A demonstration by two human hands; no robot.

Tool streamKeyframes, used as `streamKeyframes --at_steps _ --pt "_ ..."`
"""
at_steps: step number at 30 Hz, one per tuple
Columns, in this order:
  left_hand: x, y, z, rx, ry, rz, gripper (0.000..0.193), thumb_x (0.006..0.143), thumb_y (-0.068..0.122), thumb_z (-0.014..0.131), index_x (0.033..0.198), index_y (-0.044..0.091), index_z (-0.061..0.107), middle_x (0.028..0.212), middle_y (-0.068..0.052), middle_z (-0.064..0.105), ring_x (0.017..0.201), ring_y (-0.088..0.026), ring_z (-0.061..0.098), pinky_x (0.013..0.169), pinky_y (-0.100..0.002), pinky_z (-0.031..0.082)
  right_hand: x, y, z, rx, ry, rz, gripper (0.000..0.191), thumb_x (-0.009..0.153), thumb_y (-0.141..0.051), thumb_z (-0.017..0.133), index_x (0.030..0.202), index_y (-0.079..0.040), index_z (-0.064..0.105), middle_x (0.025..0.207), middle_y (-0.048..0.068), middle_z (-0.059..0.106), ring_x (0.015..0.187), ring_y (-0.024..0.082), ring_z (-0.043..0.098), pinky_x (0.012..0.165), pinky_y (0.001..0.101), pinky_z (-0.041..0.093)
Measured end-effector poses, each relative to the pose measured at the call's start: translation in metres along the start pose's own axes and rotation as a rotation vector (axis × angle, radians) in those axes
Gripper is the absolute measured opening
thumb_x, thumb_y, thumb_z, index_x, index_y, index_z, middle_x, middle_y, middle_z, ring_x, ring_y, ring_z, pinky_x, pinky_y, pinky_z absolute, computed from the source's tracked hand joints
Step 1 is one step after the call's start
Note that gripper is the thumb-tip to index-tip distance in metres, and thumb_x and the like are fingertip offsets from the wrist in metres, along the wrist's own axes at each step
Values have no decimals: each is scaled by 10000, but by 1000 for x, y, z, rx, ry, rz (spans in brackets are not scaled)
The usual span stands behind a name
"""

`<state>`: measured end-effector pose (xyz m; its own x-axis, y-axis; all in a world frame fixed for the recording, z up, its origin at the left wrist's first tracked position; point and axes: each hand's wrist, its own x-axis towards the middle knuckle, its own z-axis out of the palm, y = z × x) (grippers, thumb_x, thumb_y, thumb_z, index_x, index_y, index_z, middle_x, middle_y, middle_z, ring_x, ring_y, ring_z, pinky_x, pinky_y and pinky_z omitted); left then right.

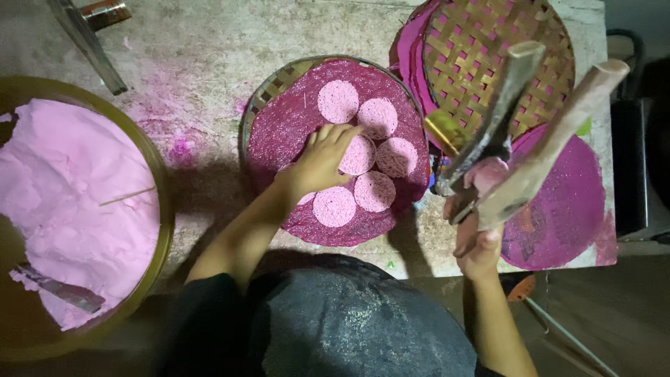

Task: The person scoops pink paste from a large basin into a handheld wooden mold, presses the mold plunger to form a round disc, and ejects the disc onto a round tray alongside previously formed discs. They repeat this cycle continuously, occasionally repositioning discs on the tray.

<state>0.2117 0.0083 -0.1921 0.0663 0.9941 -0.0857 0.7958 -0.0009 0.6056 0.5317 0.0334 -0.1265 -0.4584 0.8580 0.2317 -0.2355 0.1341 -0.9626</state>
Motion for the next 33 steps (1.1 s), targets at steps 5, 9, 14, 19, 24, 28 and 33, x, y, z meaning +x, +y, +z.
streamKeyframes --at_steps 5,9,14,19,24,28,33 --pt "-4 3 -12 -74 2 -24 1066 699 264 918 1554 128 295 1509 -171 364 1420 -346 293 1195 -521 229 -17 -2 -15 -3 76 33 960 908 -792 616 1499 -65 408 1356 44 486 1091 196 505 917 389 445" --pt "-9 1 -27 -267 22 -87 1067 677 206 910 1549 130 300 1533 -156 369 1433 -320 300 1215 -465 255 -20 2 -18 12 115 35 982 905 -800 609 1536 -83 382 1355 44 483 1086 197 511 902 385 443" --pt "-25 -21 -45 -486 309 -7 901 779 150 864 1525 101 361 1429 -160 548 1339 -281 507 1137 -438 423 -15 4 -13 33 87 12 943 921 -783 610 1530 -96 399 1341 41 487 1066 187 507 895 388 442" --pt "-27 -43 -46 -495 475 -189 496 912 187 781 1349 73 576 1257 -126 675 1128 -227 672 989 -389 574 -8 6 -8 53 62 -14 909 940 -761 609 1530 -105 394 1381 23 480 1108 188 499 899 390 453" --pt "-1 -38 -18 -262 326 -465 272 867 324 819 979 97 720 879 -64 761 777 -207 727 743 -382 571 -2 13 -4 73 24 -12 894 957 -747 600 1543 -101 406 1340 31 484 1071 189 509 917 389 446" --pt "6 -42 -8 -60 394 -361 121 874 249 781 901 132 768 789 -67 754 705 -229 718 684 -379 566 -4 17 -4 91 34 -5 911 939 -743 610 1547 -103 386 1390 34 480 1101 213 511 909 401 441" --pt "-28 -74 -43 -158 510 -472 84 909 184 741 955 116 761 839 -54 744 704 -176 734 672 -343 589 -15 17 -11 40 75 -41 911 943 -745 606 1522 -76 392 1409 37 474 1115 206 493 911 401 441"
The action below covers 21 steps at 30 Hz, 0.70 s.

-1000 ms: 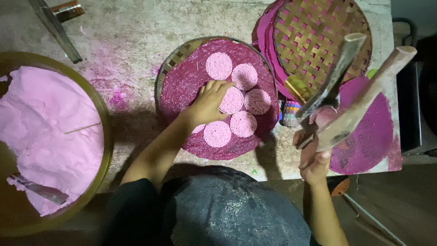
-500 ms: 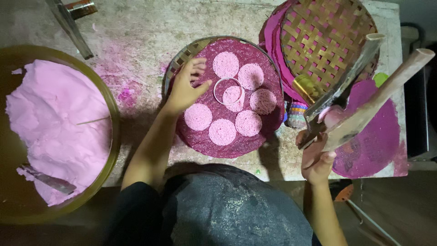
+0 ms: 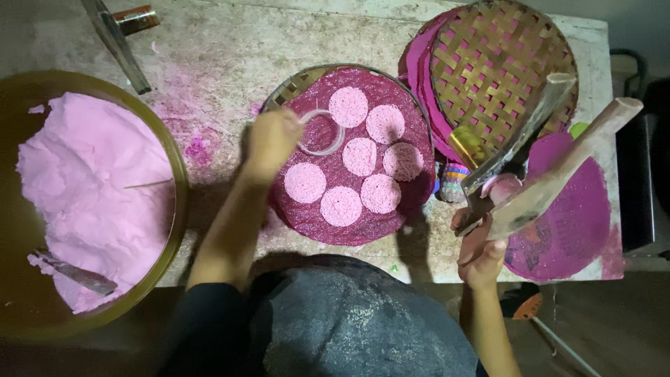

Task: The person scoops pink paste from a large basin into a handheld wooden mold, presses the mold plunger to form a round disc, and ejects the disc onto a round tray alongside previously formed discs. They repeat this cycle continuously, occasionally repositioning discs on the tray.

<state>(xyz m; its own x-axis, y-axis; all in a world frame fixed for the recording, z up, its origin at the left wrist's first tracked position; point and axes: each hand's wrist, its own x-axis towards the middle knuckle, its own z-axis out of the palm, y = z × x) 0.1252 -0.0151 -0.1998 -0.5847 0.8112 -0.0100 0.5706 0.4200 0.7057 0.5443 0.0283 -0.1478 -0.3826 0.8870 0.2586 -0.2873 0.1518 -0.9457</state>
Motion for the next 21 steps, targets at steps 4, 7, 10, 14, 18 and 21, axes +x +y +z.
streamKeyframes --at_steps 4,7,10,14,18,21 --pt "-11 7 -26 208 184 136 249 855 123 786 1083 38 731 1037 -127 722 852 -228 710 791 -376 584 -7 6 -9 8 9 7 896 949 -732 606 1514 -71 392 1407 39 474 1112 210 488 920 399 430" --pt "-32 41 -4 -33 -149 82 332 950 66 636 1278 105 664 1209 -106 689 1043 -223 672 956 -392 548 -8 16 -14 15 27 -9 885 945 -730 607 1498 -71 401 1358 52 495 1074 227 511 911 400 429" --pt "-43 75 30 96 -216 819 691 670 -146 508 1318 47 651 1391 -196 623 1318 -337 511 1093 -472 344 -8 24 -15 72 28 -6 898 952 -750 599 1506 -70 407 1353 47 495 1081 217 499 915 398 431" --pt "-40 85 52 315 -329 796 602 723 -121 543 1252 134 675 1355 -102 640 1365 -325 483 1178 -538 255 -12 24 -16 90 5 -25 880 956 -748 609 1493 -77 414 1316 51 508 1019 219 511 899 386 430" --pt "-27 64 46 442 -411 492 396 1007 -46 492 1283 154 693 1358 -58 658 1359 -222 572 1280 -422 361 -17 12 -14 22 50 -49 929 920 -759 612 1508 -75 394 1360 37 508 1069 208 502 894 393 442" --pt "-23 57 46 259 -288 417 341 984 71 596 1321 51 647 1355 -149 622 1292 -286 582 1175 -440 428 -15 2 -8 22 89 -36 914 939 -748 610 1509 -66 397 1354 33 509 1076 203 501 900 392 442"
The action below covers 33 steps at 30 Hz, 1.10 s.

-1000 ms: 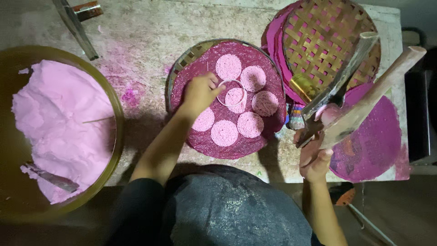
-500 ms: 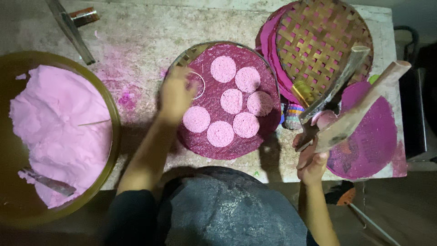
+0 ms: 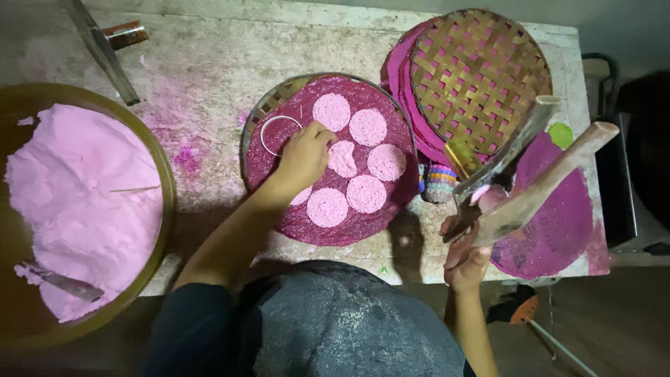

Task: The person scoops pink paste from a large basin into a handheld wooden mold, presses the mold plunger to form a round disc, and ejects the disc onto a round tray alongside previously formed discs. They repeat this cycle continuously, occasionally repositioning discs on the tray.

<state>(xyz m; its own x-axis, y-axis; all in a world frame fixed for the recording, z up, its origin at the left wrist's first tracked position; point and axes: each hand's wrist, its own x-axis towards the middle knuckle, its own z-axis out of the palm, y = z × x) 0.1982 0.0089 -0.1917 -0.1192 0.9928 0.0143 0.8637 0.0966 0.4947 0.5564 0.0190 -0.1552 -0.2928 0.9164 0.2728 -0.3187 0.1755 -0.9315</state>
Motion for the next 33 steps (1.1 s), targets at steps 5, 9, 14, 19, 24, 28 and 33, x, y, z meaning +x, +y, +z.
streamKeyframes --at_steps 5,9,14,19,24,28,33 --pt "1 18 15 -16 138 108 659 800 300 840 1279 -81 598 1233 -248 580 1143 -411 571 965 -557 457 7 -6 13 30 2 -16 919 963 -747 579 1555 -74 377 1340 28 512 1059 186 496 899 382 436" --pt "-5 24 20 -195 17 -33 396 835 185 795 1186 37 687 1141 -163 601 1022 -320 635 899 -459 525 6 3 6 50 -9 -25 887 966 -718 604 1556 -89 395 1299 17 528 1051 171 513 906 355 446" --pt "-28 0 -28 -733 173 -28 300 866 113 772 1148 46 692 1066 -123 667 951 -214 676 841 -347 564 11 34 -27 384 121 189 800 962 -587 735 1541 -138 415 1239 -22 533 1041 104 536 936 274 467" --pt "-134 -37 -151 -805 510 -234 313 942 16 645 1253 22 606 1130 -115 727 1012 -166 698 881 -298 566 32 55 -34 534 111 272 764 975 -603 726 1518 -169 409 1222 -35 532 1028 97 544 948 270 474" --pt "-218 -39 -195 461 865 -298 581 817 -113 552 1395 -57 545 1326 -322 609 1224 -411 575 1041 -458 482 40 57 -5 326 -10 124 804 974 -700 647 1546 -203 380 1284 -36 532 1055 121 533 931 305 458" --pt "-200 -23 -109 95 702 -261 727 818 -134 493 1528 -58 359 1553 -315 392 1459 -438 392 1225 -503 343 38 41 31 206 -150 36 795 962 -756 601 1504 -210 398 1252 -27 541 1016 153 530 895 370 456" --pt "-159 -11 10 -1014 619 -337 810 1082 3 529 1609 22 -86 1681 -259 40 1486 -362 328 1166 -475 393 26 19 43 123 -176 3 806 937 -820 567 1447 -202 479 1146 11 584 960 187 564 862 379 449"
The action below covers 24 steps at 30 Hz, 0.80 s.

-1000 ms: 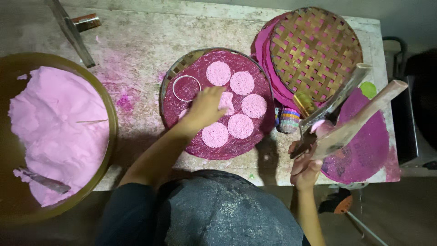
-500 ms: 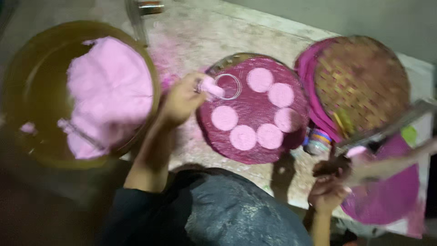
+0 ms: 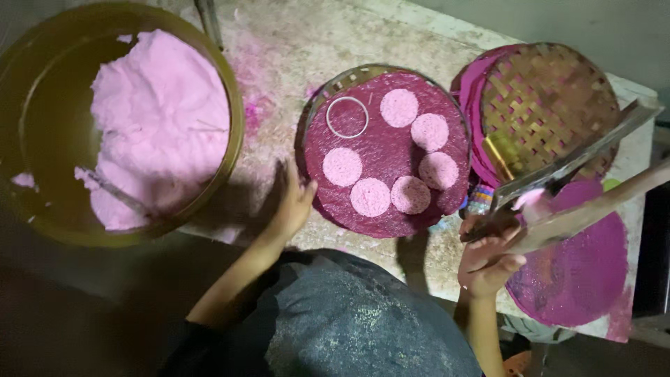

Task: The person scoops pink paste from a large basin into a handheld wooden mold, presses the mold plunger to form a round disc, and ejects the disc onto a round tray alongside previously formed discs. They repeat this cycle continuously, occasionally repositioning discs on the tray.

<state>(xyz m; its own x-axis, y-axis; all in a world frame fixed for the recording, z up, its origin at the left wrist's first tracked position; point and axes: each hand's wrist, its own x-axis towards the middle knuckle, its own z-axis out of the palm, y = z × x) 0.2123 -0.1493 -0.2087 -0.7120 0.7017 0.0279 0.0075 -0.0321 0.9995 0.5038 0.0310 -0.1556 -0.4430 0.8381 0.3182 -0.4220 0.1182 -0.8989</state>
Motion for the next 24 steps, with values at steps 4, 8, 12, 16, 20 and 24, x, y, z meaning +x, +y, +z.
streamKeyframes --at_steps 4,8,12,16,20,24 --pt "-11 -22 8 -115 -35 -348 892 962 54 536 1627 221 -34 1544 -200 461 1195 -273 622 794 -372 638 -16 -7 -14 -12 47 12 817 923 -774 629 1428 -151 476 1132 18 551 949 186 520 827 355 420" --pt "32 -15 -22 185 -167 -441 880 961 4 527 1614 242 -12 1522 -150 500 1079 -303 668 738 -410 621 -33 -5 -32 -91 86 13 871 901 -778 625 1458 -130 458 1158 13 545 974 191 522 839 355 424" --pt "94 7 -37 -164 -449 -273 806 958 -48 442 1659 199 130 1544 -149 518 1275 -228 616 1055 -379 508 -46 -4 -36 -84 114 24 896 894 -797 605 1476 -136 442 1175 11 551 962 191 536 828 352 429" --pt "122 30 -19 979 -359 -187 612 1008 68 591 1588 176 427 1456 -199 565 1358 -335 536 1198 -429 419 -57 -6 -33 -46 137 -32 823 951 -763 615 1456 -128 479 1075 -10 525 874 154 488 773 340 420" --pt "122 38 41 1014 -229 281 635 889 87 699 1492 263 605 1625 -127 319 1500 -357 240 1262 -510 249 -65 -12 -32 -69 159 -48 818 928 -764 616 1449 -149 479 1200 -13 539 961 181 525 823 373 444" --pt "130 30 90 1091 -322 464 295 791 195 798 1081 154 764 1447 -129 455 1409 -372 318 1202 -602 154 -73 -17 -38 -40 211 -35 815 942 -757 625 1457 -146 467 1222 1 543 959 177 509 828 370 446"
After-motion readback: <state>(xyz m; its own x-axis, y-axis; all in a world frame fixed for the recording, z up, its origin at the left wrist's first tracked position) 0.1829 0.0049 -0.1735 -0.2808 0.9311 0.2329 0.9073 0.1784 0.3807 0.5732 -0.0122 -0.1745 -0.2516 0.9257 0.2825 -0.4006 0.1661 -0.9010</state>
